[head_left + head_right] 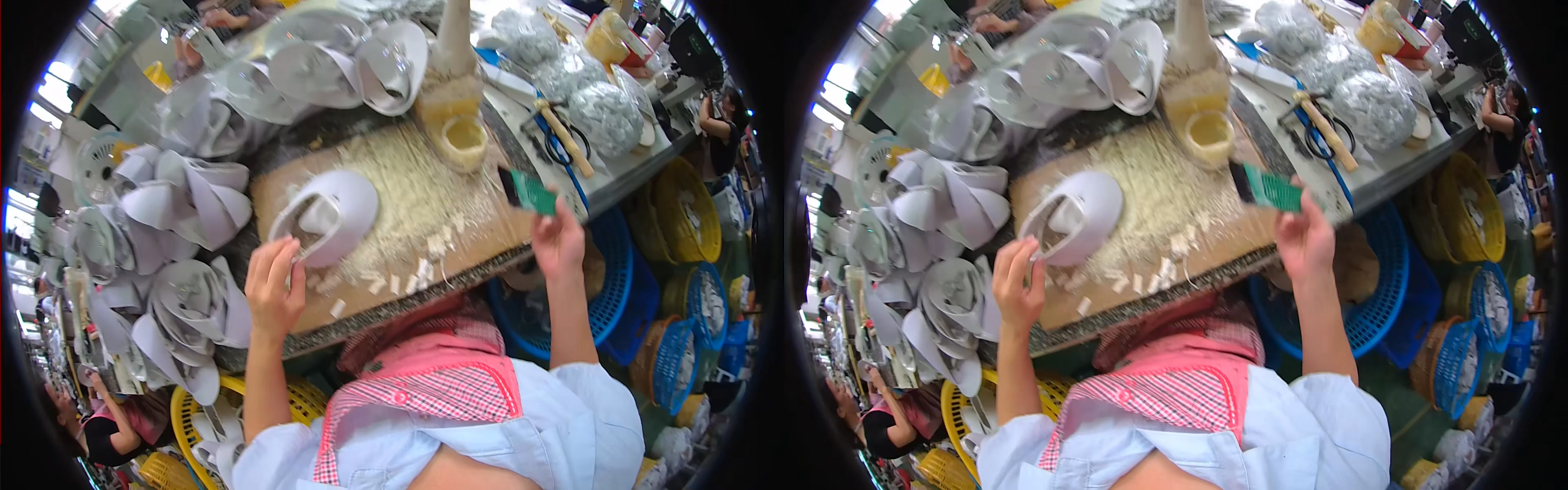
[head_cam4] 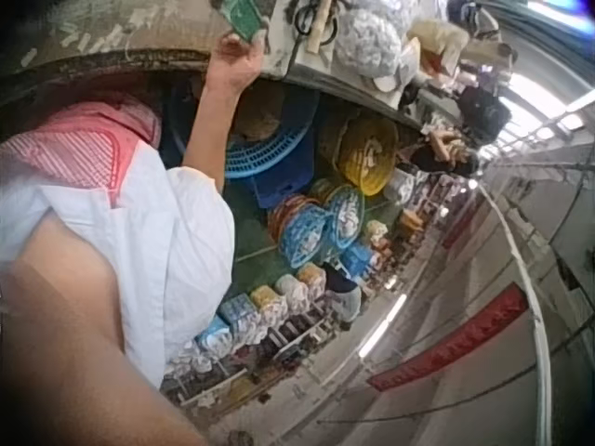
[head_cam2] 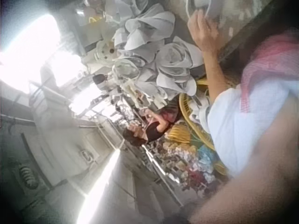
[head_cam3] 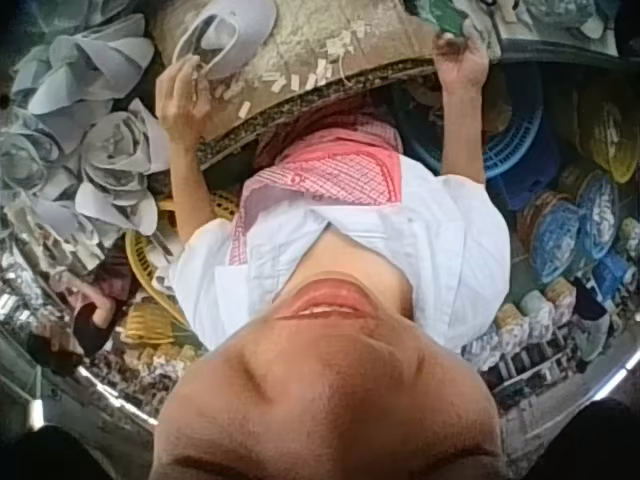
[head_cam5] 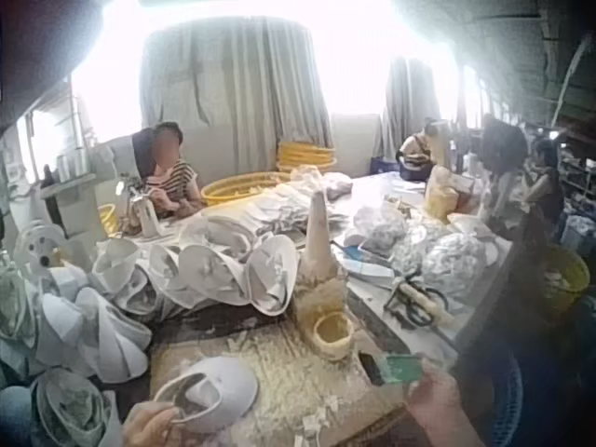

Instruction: The person applies adhesive to shoe components using a hand brush.

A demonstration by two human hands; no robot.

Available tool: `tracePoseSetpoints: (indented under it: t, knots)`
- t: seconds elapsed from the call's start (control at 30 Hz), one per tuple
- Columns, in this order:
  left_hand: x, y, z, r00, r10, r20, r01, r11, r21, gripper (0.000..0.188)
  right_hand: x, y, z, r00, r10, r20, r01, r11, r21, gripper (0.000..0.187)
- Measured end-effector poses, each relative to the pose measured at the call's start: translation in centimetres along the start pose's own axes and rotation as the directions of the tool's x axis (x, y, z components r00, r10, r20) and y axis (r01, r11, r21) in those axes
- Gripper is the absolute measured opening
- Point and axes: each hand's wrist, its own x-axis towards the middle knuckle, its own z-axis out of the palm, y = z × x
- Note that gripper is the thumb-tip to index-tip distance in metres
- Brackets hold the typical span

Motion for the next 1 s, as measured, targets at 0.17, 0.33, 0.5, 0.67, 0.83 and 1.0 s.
tracePoseSetpoints:
  t: [0.17, 0.33, 0.5, 0.67, 0.83, 1.0]
  knots:
    - [1.8, -0.8, 1.7, 0.954, -0.026, 0.300, -0.041, 0.976, 0.215, 0.031, 3.2, 0.9, 7.0, 0.728, -0.381, 0.569, 0.685, 0.378, -0.623, 0.016]
    - [1.6, -1.2, 1.8, 0.919, -0.041, 0.392, -0.021, 0.988, 0.152, 0.024, 8.8, 3.1, 8.3, 0.611, -0.188, 0.769, 0.628, -0.476, -0.616, 0.011]
    - [2.1, 1.3, -1.1, 0.945, -0.017, 0.327, -0.068, 0.967, 0.247, 0.038, 6.8, -0.4, 9.7, 0.525, -0.203, 0.826, 0.840, -0.034, -0.542, 0.020]
    - [0.9, -0.5, 1.6, 0.764, -0.041, 0.644, -0.054, 0.990, 0.127, 0.046, 6.8, -3.0, 6.3, 0.686, -0.297, 0.665, 0.727, 0.316, -0.609, 0.012]
    - [2.6, -1.1, 2.5, 0.796, 0.104, 0.596, -0.113, 0.993, -0.022, 0.033, 3.6, 1.3, 7.6, 0.773, 0.024, 0.634, 0.583, 0.367, -0.725, 0.013]
    - [1.5, -1.8, 3.5, 0.722, 0.094, 0.686, -0.033, 0.994, -0.101, 0.020, 5.4, 12.3, 9.0, 0.706, 0.275, 0.653, 0.498, 0.463, -0.733, 0.016]
